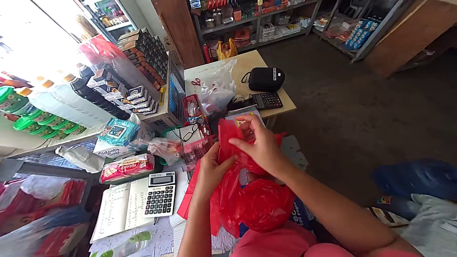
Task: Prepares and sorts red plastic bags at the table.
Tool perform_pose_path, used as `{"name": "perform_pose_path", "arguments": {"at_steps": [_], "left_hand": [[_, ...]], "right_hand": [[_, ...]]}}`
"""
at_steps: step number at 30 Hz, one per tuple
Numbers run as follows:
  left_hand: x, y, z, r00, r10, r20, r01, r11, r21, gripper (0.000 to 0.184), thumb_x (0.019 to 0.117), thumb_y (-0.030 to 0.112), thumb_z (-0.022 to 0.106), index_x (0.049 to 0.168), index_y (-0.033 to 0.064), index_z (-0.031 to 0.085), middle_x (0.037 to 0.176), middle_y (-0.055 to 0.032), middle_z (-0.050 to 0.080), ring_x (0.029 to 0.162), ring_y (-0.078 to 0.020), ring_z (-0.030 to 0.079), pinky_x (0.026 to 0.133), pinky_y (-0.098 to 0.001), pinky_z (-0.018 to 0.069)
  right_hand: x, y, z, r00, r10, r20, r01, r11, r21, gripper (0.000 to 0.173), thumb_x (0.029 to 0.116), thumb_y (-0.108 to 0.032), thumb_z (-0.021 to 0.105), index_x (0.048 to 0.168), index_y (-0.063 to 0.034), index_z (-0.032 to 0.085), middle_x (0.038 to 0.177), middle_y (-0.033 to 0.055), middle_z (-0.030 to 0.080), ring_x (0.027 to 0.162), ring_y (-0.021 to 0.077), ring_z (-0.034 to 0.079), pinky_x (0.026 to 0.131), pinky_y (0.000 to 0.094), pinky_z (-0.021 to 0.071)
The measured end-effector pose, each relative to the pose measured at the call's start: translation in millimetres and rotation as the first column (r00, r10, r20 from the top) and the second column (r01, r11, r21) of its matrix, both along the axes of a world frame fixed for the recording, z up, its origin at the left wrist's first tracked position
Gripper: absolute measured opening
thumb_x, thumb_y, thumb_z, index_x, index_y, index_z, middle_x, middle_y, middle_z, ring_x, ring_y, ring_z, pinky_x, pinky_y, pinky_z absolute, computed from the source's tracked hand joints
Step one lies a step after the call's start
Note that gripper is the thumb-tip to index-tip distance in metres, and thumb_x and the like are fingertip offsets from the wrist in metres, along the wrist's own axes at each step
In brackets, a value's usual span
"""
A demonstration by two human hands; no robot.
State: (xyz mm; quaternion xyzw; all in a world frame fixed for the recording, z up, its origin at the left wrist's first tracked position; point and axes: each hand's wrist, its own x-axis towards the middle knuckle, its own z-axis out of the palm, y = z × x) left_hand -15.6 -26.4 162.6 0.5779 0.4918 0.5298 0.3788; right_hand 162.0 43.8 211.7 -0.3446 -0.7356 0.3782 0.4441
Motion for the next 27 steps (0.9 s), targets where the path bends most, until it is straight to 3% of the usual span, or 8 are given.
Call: {"name": "perform_pose_path", "arguments": {"at_steps": [3,6,11,16,18,21,24,27], "left_hand": [[-9,-7,-4,0.979,-0.023,0.202,0.031,0.999,-0.038,0.023,0.0929,0.003,0.071,0.114,-0.0022,0.064,0.094,-0.0052,0.076,0.084,-0.0122,0.073,0.081,-0.0305,0.0624],[-24,-9,-19,0.959,-0.036,0.282,0.062,0.995,-0.084,0.018,0.1010,0.005,0.060,0.118,-0.0005,0.062,0.098,-0.0030,0.076,0.087,-0.0096,0.073,0.082,-0.0285,0.0610],[-55,-10,-2,0.891,0.424,-0.160,-0.401,0.902,0.158,0.045,0.1017,0.031,0.059,0.130,-0.0042,0.060,0.118,-0.0112,0.070,0.106,-0.0140,0.069,0.088,-0.0321,0.0591],[-26,-11,51,0.796,0.448,-0.407,-0.356,0.890,0.284,0.089,0.0902,0.077,0.051,0.145,0.0070,0.052,0.138,-0.0116,0.061,0.119,-0.0194,0.064,0.091,-0.0414,0.0576],[-12,7,50,0.800,0.394,-0.452,-0.353,0.919,0.176,0.090,0.0831,0.071,0.068,0.150,0.0142,0.049,0.140,-0.0100,0.060,0.120,-0.0217,0.063,0.094,-0.0494,0.0566],[-11,32,36,0.903,0.279,-0.328,-0.248,0.960,0.134,0.069,0.0885,0.045,0.078,0.146,0.0154,0.053,0.132,-0.0049,0.066,0.113,-0.0147,0.067,0.094,-0.0400,0.0585],[-9,39,31,0.972,0.224,-0.069,-0.201,0.948,0.246,0.019,0.0978,0.014,0.069,0.115,0.0074,0.074,0.101,-0.0026,0.076,0.086,-0.0109,0.072,0.078,-0.0302,0.0614],[-13,35,27,0.981,0.195,0.026,-0.194,0.942,0.272,0.013,0.0978,0.010,0.068,0.107,0.0056,0.076,0.102,-0.0042,0.075,0.089,-0.0135,0.071,0.081,-0.0310,0.0610]], "right_hand": [[13,14,-1,0.941,0.035,-0.336,-0.141,0.944,-0.297,0.019,0.0915,-0.008,0.075,0.109,-0.0036,0.070,0.092,0.0067,0.073,0.081,0.0146,0.070,0.076,0.0324,0.0620],[18,16,-6,0.912,-0.055,-0.407,-0.101,0.931,-0.352,0.010,0.0947,-0.007,0.072,0.103,-0.0014,0.074,0.090,0.0068,0.073,0.079,0.0128,0.070,0.076,0.0302,0.0614],[29,22,-21,0.965,-0.098,-0.242,0.084,0.994,-0.070,0.013,0.0935,-0.010,0.074,0.105,-0.0054,0.075,0.096,0.0035,0.073,0.081,0.0103,0.070,0.075,0.0276,0.0617],[30,18,-22,0.979,-0.065,-0.193,0.071,0.997,0.021,0.012,0.0928,-0.015,0.076,0.100,-0.0064,0.075,0.095,0.0031,0.069,0.083,0.0103,0.068,0.075,0.0268,0.0617],[28,15,-20,0.979,-0.001,-0.205,0.009,0.999,0.039,0.011,0.0937,-0.012,0.074,0.103,-0.0063,0.075,0.102,0.0048,0.069,0.091,0.0131,0.069,0.080,0.0292,0.0626],[28,10,-17,0.973,0.027,-0.228,-0.016,0.999,0.051,0.014,0.0949,-0.008,0.071,0.108,-0.0066,0.075,0.103,0.0049,0.071,0.093,0.0149,0.070,0.083,0.0322,0.0630],[37,12,-20,0.974,-0.026,-0.226,0.038,0.998,0.049,0.012,0.0960,-0.012,0.072,0.105,-0.0049,0.075,0.096,0.0036,0.073,0.086,0.0121,0.071,0.079,0.0297,0.0627],[47,16,-26,0.969,-0.123,-0.215,0.133,0.991,0.033,0.013,0.0980,-0.018,0.070,0.098,-0.0052,0.073,0.086,0.0013,0.071,0.078,0.0083,0.067,0.073,0.0256,0.0589]]}}
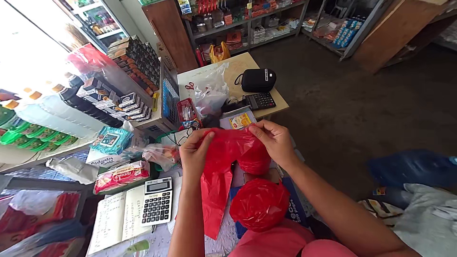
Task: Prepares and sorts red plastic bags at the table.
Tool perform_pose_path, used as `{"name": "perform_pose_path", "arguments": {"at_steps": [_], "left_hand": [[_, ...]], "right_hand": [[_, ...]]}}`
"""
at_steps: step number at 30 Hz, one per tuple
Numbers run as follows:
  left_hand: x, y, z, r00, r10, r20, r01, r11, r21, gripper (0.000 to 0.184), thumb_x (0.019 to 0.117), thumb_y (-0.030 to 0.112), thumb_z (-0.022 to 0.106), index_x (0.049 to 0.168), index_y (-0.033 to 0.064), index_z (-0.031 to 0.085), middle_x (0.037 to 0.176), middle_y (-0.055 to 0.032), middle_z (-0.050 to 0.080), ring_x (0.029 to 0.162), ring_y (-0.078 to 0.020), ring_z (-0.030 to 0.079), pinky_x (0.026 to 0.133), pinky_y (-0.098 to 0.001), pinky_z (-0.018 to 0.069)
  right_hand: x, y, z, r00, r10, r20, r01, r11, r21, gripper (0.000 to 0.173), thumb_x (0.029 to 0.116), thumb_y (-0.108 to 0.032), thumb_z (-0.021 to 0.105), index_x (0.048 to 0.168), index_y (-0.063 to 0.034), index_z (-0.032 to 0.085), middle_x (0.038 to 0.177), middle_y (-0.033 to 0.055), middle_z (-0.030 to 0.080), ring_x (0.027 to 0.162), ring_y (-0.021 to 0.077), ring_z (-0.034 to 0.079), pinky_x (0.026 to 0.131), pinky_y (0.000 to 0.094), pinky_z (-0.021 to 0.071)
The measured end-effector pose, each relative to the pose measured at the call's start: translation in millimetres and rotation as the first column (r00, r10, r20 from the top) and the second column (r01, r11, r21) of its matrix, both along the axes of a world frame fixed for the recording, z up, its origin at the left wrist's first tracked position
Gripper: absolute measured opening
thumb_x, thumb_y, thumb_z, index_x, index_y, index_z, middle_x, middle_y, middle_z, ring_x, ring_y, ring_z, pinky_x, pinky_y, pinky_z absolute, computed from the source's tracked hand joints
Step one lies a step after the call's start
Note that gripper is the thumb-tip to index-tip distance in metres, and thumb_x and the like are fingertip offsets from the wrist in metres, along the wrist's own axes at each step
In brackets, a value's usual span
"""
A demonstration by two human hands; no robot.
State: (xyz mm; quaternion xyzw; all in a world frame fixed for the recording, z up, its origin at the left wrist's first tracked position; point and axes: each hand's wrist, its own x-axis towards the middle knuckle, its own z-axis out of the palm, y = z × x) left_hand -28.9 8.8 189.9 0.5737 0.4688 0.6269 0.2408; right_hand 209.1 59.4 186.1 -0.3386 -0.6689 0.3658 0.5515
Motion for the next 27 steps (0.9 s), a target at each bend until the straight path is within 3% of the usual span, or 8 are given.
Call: {"name": "perform_pose_path", "arguments": {"at_steps": [5,9,14,16,18,22,24,27], "left_hand": [[-6,-6,-5,1.000,-0.008,-0.008,0.009,0.999,0.043,0.020,0.0969,0.005,0.068,0.115,0.0028,0.074,0.111,-0.0078,0.075,0.094,-0.0158,0.073,0.084,-0.0310,0.0618],[-4,-11,-8,0.998,0.059,-0.010,-0.059,0.998,0.001,0.013,0.0991,0.009,0.066,0.107,0.0032,0.074,0.093,-0.0034,0.075,0.078,-0.0101,0.070,0.072,-0.0263,0.0602],[3,-10,-18,0.990,0.117,-0.077,-0.117,0.993,0.005,0.023,0.1040,0.015,0.059,0.085,0.0068,0.069,0.073,0.0034,0.065,0.063,-0.0029,0.061,0.060,-0.0199,0.0535],[1,-10,-22,0.982,0.131,-0.135,-0.123,0.990,0.064,0.024,0.1032,0.015,0.060,0.087,0.0053,0.074,0.093,-0.0005,0.070,0.086,-0.0075,0.065,0.078,-0.0235,0.0556],[-2,-11,-22,0.983,0.096,-0.155,-0.081,0.992,0.098,0.019,0.1011,0.013,0.063,0.096,0.0043,0.079,0.120,-0.0073,0.072,0.111,-0.0167,0.067,0.096,-0.0308,0.0559],[1,-19,-17,0.999,-0.028,-0.018,0.030,0.992,0.119,0.017,0.0983,0.007,0.066,0.110,0.0028,0.078,0.109,-0.0073,0.077,0.099,-0.0153,0.073,0.092,-0.0312,0.0596],[3,-22,-17,0.996,-0.088,0.020,0.084,0.988,0.131,0.017,0.0996,0.007,0.064,0.110,0.0028,0.077,0.104,-0.0040,0.077,0.092,-0.0097,0.073,0.087,-0.0263,0.0601],[3,-24,-26,0.993,-0.114,-0.021,0.115,0.990,0.086,0.017,0.1025,0.006,0.059,0.109,-0.0002,0.073,0.101,-0.0030,0.076,0.089,-0.0073,0.071,0.083,-0.0240,0.0594]], "right_hand": [[6,1,-3,0.997,0.048,-0.058,-0.049,0.999,-0.003,0.019,0.0992,-0.009,0.066,0.116,-0.0053,0.073,0.103,0.0041,0.073,0.087,0.0123,0.070,0.078,0.0288,0.0613],[8,-2,-5,0.999,0.012,-0.048,-0.015,0.998,-0.061,0.014,0.1004,-0.019,0.067,0.100,-0.0062,0.072,0.077,0.0013,0.068,0.061,0.0084,0.063,0.054,0.0225,0.0550],[11,-3,-8,0.997,0.024,-0.075,-0.025,1.000,-0.004,0.013,0.0998,-0.013,0.066,0.103,-0.0041,0.074,0.096,0.0033,0.071,0.084,0.0110,0.068,0.077,0.0275,0.0602],[13,-3,-7,0.994,0.059,-0.093,-0.064,0.997,-0.053,0.016,0.0996,-0.010,0.066,0.112,-0.0041,0.074,0.103,0.0054,0.074,0.089,0.0131,0.071,0.080,0.0289,0.0615],[15,-5,-8,0.995,0.047,-0.086,-0.056,0.992,-0.113,0.014,0.1000,-0.014,0.066,0.107,-0.0059,0.074,0.089,0.0026,0.072,0.071,0.0087,0.066,0.062,0.0223,0.0561],[19,-9,-20,0.992,0.081,-0.101,-0.104,0.966,-0.238,0.025,0.1031,-0.022,0.062,0.084,-0.0066,0.066,0.067,0.0011,0.062,0.056,0.0077,0.059,0.052,0.0208,0.0504],[22,-14,-28,0.973,0.137,-0.186,-0.184,0.947,-0.264,0.026,0.1030,-0.022,0.063,0.083,-0.0069,0.067,0.071,-0.0004,0.064,0.063,0.0068,0.062,0.059,0.0221,0.0537],[30,-22,-37,0.890,0.272,-0.365,-0.354,0.918,-0.179,0.018,0.0990,-0.024,0.068,0.089,-0.0101,0.075,0.099,-0.0004,0.071,0.098,0.0097,0.066,0.089,0.0304,0.0560]]}}
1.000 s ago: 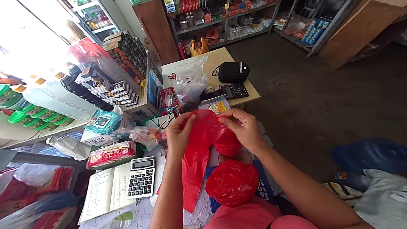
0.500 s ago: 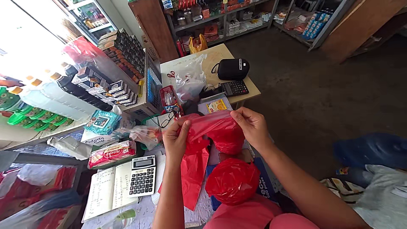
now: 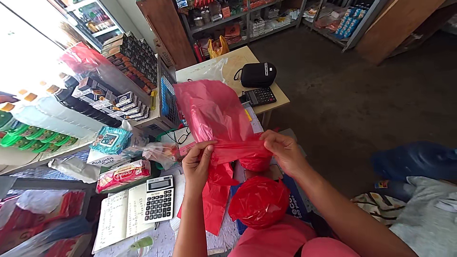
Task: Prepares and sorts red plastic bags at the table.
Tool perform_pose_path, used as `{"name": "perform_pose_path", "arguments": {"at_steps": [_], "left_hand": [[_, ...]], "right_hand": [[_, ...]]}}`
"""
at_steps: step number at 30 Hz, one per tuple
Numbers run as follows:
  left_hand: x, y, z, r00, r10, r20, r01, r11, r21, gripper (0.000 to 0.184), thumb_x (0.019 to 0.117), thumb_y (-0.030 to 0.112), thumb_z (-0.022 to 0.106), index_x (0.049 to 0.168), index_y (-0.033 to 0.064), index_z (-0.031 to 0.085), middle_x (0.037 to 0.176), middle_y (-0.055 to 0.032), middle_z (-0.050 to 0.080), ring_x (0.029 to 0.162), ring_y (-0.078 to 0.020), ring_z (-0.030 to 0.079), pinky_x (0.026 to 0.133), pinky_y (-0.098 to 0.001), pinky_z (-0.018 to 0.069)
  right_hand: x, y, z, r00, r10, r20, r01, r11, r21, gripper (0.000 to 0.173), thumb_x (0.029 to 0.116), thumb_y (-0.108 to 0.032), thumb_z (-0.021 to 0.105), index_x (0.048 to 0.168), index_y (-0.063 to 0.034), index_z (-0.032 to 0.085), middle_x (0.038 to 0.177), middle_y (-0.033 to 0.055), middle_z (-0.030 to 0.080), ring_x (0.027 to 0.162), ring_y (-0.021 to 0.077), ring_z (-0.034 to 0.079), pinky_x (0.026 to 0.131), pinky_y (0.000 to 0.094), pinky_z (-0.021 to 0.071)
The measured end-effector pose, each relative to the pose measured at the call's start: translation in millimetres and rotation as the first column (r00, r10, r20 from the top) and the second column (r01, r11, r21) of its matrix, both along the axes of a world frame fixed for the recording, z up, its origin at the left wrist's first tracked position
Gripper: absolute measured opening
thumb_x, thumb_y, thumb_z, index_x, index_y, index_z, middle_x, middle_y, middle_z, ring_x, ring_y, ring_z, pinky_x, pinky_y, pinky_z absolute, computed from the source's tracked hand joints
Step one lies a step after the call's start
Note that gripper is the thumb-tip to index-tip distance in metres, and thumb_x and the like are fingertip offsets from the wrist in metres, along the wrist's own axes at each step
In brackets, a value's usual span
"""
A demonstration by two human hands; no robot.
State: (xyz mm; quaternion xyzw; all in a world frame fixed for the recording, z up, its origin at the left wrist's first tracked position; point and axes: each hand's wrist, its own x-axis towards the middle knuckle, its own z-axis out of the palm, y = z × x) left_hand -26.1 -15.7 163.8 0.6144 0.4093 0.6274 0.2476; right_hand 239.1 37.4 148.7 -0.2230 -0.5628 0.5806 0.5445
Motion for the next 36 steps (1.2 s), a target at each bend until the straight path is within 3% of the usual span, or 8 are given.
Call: {"name": "perform_pose_path", "arguments": {"at_steps": [6,11,17,21,24,29,31,36], "left_hand": [[4,-24,-15,0.958,-0.158,-0.238,0.100,0.966,-0.240,0.018,0.1045,0.019,0.058,0.098,0.0051,0.068,0.079,0.0032,0.066,0.070,-0.0011,0.061,0.065,-0.0182,0.0526],[-2,-49,29,0.930,-0.336,-0.152,0.332,0.942,-0.052,0.020,0.1048,0.032,0.058,0.098,0.0157,0.068,0.124,0.0014,0.065,0.122,-0.0128,0.058,0.104,-0.0293,0.0487],[7,-77,65,0.832,-0.520,0.194,0.500,0.854,0.146,0.018,0.1046,0.032,0.057,0.105,0.0168,0.066,0.083,0.0088,0.066,0.076,0.0009,0.062,0.073,-0.0164,0.0523],[-6,-74,68,0.882,-0.445,-0.158,0.448,0.894,-0.017,0.018,0.1055,0.028,0.058,0.105,0.0123,0.065,0.086,0.0066,0.066,0.079,0.0027,0.062,0.073,-0.0137,0.0527],[-5,-68,63,0.724,-0.655,-0.216,0.627,0.755,-0.190,0.027,0.1025,0.032,0.063,0.096,0.0061,0.069,0.082,-0.0001,0.067,0.078,-0.0026,0.064,0.071,-0.0180,0.0532],[18,-70,64,0.353,-0.935,-0.028,0.932,0.354,-0.076,0.039,0.0996,0.041,0.064,0.085,0.0048,0.066,0.082,-0.0059,0.066,0.082,-0.0104,0.063,0.074,-0.0246,0.0495],[26,-76,66,0.345,-0.935,0.078,0.934,0.351,0.072,0.034,0.0987,0.037,0.065,0.082,0.0070,0.066,0.086,-0.0045,0.070,0.084,-0.0090,0.065,0.076,-0.0246,0.0492],[23,-61,59,0.476,-0.839,0.264,0.841,0.522,0.141,0.024,0.1024,0.034,0.061,0.092,0.0148,0.071,0.086,0.0055,0.070,0.083,-0.0027,0.065,0.076,-0.0207,0.0530]], "right_hand": [[6,-10,18,0.995,0.100,0.011,-0.100,0.964,0.246,0.014,0.1007,-0.023,0.066,0.094,-0.0114,0.072,0.098,-0.0012,0.071,0.106,0.0117,0.066,0.102,0.0365,0.0516],[6,-9,29,0.987,0.048,0.154,-0.083,0.970,0.230,0.017,0.1059,-0.016,0.056,0.099,-0.0049,0.066,0.087,-0.0029,0.068,0.083,0.0032,0.066,0.086,0.0269,0.0573],[12,-49,64,0.849,0.472,0.238,-0.527,0.786,0.324,0.029,0.1012,-0.031,0.065,0.091,-0.0044,0.069,0.078,-0.0015,0.066,0.074,-0.0004,0.061,0.070,0.0169,0.0513],[36,-70,96,0.703,0.601,0.380,-0.711,0.584,0.392,0.029,0.1033,-0.027,0.062,0.088,-0.0031,0.069,0.078,0.0066,0.062,0.079,0.0143,0.062,0.076,0.0292,0.0511],[54,-73,109,0.664,0.635,0.395,-0.748,0.550,0.373,0.029,0.1040,-0.026,0.060,0.089,-0.0025,0.066,0.082,0.0092,0.064,0.084,0.0186,0.065,0.080,0.0326,0.0538],[57,-65,101,0.717,0.675,-0.174,-0.616,0.731,0.296,0.025,0.1019,-0.030,0.062,0.086,-0.0104,0.064,0.081,-0.0004,0.070,0.089,0.0123,0.072,0.094,0.0382,0.0574],[50,-68,92,0.746,0.604,-0.279,-0.573,0.797,0.192,0.023,0.1040,-0.031,0.057,0.095,-0.0130,0.068,0.082,-0.0056,0.068,0.080,0.0028,0.067,0.076,0.0214,0.0559],[41,-66,71,0.673,0.739,-0.014,-0.727,0.665,0.170,0.031,0.1089,-0.032,0.048,0.107,-0.0059,0.064,0.088,-0.0056,0.064,0.081,-0.0061,0.059,0.073,0.0110,0.0484]]}}
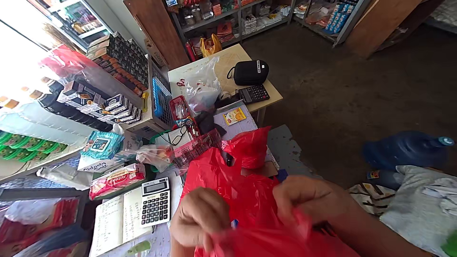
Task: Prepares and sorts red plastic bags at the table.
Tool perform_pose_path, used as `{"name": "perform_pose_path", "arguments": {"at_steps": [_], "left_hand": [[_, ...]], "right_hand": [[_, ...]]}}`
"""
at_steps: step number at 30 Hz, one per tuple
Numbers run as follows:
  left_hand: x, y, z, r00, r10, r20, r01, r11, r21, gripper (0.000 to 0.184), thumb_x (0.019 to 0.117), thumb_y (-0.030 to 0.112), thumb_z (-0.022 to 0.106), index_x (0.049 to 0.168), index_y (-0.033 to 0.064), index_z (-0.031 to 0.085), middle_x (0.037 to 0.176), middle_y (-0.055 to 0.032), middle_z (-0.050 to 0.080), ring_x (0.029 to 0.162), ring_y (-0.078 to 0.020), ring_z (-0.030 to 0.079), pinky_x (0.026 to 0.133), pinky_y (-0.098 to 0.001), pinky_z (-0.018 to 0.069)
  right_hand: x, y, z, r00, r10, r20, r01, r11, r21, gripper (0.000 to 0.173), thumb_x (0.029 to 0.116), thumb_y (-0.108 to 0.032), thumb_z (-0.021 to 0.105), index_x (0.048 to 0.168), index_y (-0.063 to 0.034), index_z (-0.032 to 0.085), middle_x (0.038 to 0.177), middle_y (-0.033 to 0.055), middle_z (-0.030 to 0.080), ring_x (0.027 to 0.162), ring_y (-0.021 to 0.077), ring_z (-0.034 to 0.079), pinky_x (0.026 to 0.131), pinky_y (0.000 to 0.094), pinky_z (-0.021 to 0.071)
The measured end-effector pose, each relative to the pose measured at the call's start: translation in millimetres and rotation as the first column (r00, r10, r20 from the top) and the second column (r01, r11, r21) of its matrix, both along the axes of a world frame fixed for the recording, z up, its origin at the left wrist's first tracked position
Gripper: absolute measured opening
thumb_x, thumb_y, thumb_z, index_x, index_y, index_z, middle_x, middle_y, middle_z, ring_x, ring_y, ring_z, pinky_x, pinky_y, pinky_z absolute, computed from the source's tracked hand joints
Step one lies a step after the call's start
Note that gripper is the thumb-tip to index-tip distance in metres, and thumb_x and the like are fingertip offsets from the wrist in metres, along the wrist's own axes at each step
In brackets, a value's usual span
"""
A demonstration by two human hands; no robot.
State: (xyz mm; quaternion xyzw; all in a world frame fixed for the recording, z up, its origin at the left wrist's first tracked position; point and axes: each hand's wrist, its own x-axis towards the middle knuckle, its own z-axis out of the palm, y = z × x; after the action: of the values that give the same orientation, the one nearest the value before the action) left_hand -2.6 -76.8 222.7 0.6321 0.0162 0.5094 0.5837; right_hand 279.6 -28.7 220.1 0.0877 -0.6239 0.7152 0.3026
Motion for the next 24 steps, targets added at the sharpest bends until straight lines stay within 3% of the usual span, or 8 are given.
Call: {"name": "perform_pose_path", "arguments": {"at_steps": [2,4,5,7,10,14,17,24], "left_hand": [[-5,12,-10,0.989,0.146,-0.035,-0.149,0.985,-0.090,0.025,0.1038,0.038,0.058,0.102,0.0187,0.074,0.090,0.0106,0.072,0.085,0.0023,0.066,0.076,-0.0163,0.0531],[-8,23,-20,0.947,0.284,-0.148,-0.311,0.926,-0.211,0.027,0.1055,0.037,0.053,0.112,0.0221,0.074,0.102,0.0161,0.072,0.094,0.0082,0.064,0.084,-0.0115,0.0511],[-7,28,-25,0.920,0.339,-0.198,-0.387,0.869,-0.308,0.026,0.1058,0.034,0.052,0.110,0.0216,0.075,0.102,0.0157,0.073,0.094,0.0083,0.064,0.084,-0.0115,0.0518],[0,40,-38,0.863,0.420,-0.281,-0.505,0.700,-0.505,0.029,0.1074,0.019,0.044,0.105,0.0160,0.072,0.096,0.0105,0.073,0.089,0.0046,0.066,0.082,-0.0148,0.0552],[9,65,-64,0.822,0.438,-0.364,-0.559,0.495,-0.666,0.034,0.1114,0.013,0.032,0.109,0.0063,0.065,0.088,0.0012,0.073,0.081,-0.0028,0.069,0.075,-0.0206,0.0591],[13,87,-96,0.796,0.444,-0.411,-0.593,0.438,-0.676,0.027,0.1111,0.011,0.035,0.111,0.0021,0.061,0.087,-0.0024,0.071,0.079,-0.0063,0.069,0.074,-0.0232,0.0592],[14,97,-111,0.762,0.455,-0.461,-0.644,0.454,-0.616,0.023,0.1100,0.010,0.041,0.111,0.0001,0.062,0.089,-0.0029,0.070,0.080,-0.0065,0.068,0.076,-0.0236,0.0582],[27,82,-113,0.718,0.450,-0.531,-0.674,0.263,-0.690,0.024,0.1089,0.006,0.035,0.111,0.0042,0.060,0.082,0.0018,0.069,0.075,-0.0019,0.067,0.069,-0.0206,0.0579]], "right_hand": [[5,4,-3,0.996,0.081,0.030,-0.082,0.996,0.042,0.030,0.1062,-0.032,0.054,0.101,-0.0052,0.065,0.078,-0.0064,0.061,0.072,-0.0069,0.057,0.065,0.0099,0.0472],[7,5,-7,0.991,-0.128,0.022,0.130,0.981,-0.143,0.024,0.1011,-0.042,0.061,0.100,-0.0207,0.070,0.082,-0.0162,0.066,0.076,-0.0109,0.061,0.067,0.0079,0.0501],[3,9,-12,0.960,-0.274,0.048,0.276,0.911,-0.308,0.023,0.0993,-0.044,0.062,0.106,-0.0261,0.075,0.089,-0.0163,0.072,0.081,-0.0081,0.065,0.072,0.0119,0.0542],[-7,30,-27,0.860,-0.471,0.194,0.487,0.650,-0.583,0.025,0.1056,-0.034,0.054,0.111,-0.0173,0.072,0.097,-0.0024,0.074,0.089,0.0067,0.071,0.083,0.0274,0.0602],[-20,64,-60,0.651,-0.560,0.512,0.747,0.352,-0.564,0.027,0.1107,-0.022,0.044,0.115,-0.0041,0.063,0.099,0.0083,0.072,0.091,0.0163,0.071,0.084,0.0353,0.0607],[-18,85,-95,0.436,-0.641,0.632,0.900,0.301,-0.316,0.022,0.1056,-0.020,0.058,0.107,-0.0011,0.068,0.093,0.0086,0.072,0.083,0.0155,0.070,0.076,0.0326,0.0596],[-17,97,-100,0.282,-0.680,0.677,0.955,0.270,-0.126,0.020,0.1027,-0.021,0.063,0.095,-0.0046,0.072,0.077,0.0019,0.067,0.065,0.0065,0.059,0.059,0.0219,0.0479],[-21,122,-122,0.294,-0.556,0.777,0.943,0.303,-0.140,0.022,0.1052,-0.024,0.060,0.098,-0.0047,0.069,0.061,-0.0017,0.052,0.046,0.0023,0.039,0.044,0.0185,0.0343]]}}
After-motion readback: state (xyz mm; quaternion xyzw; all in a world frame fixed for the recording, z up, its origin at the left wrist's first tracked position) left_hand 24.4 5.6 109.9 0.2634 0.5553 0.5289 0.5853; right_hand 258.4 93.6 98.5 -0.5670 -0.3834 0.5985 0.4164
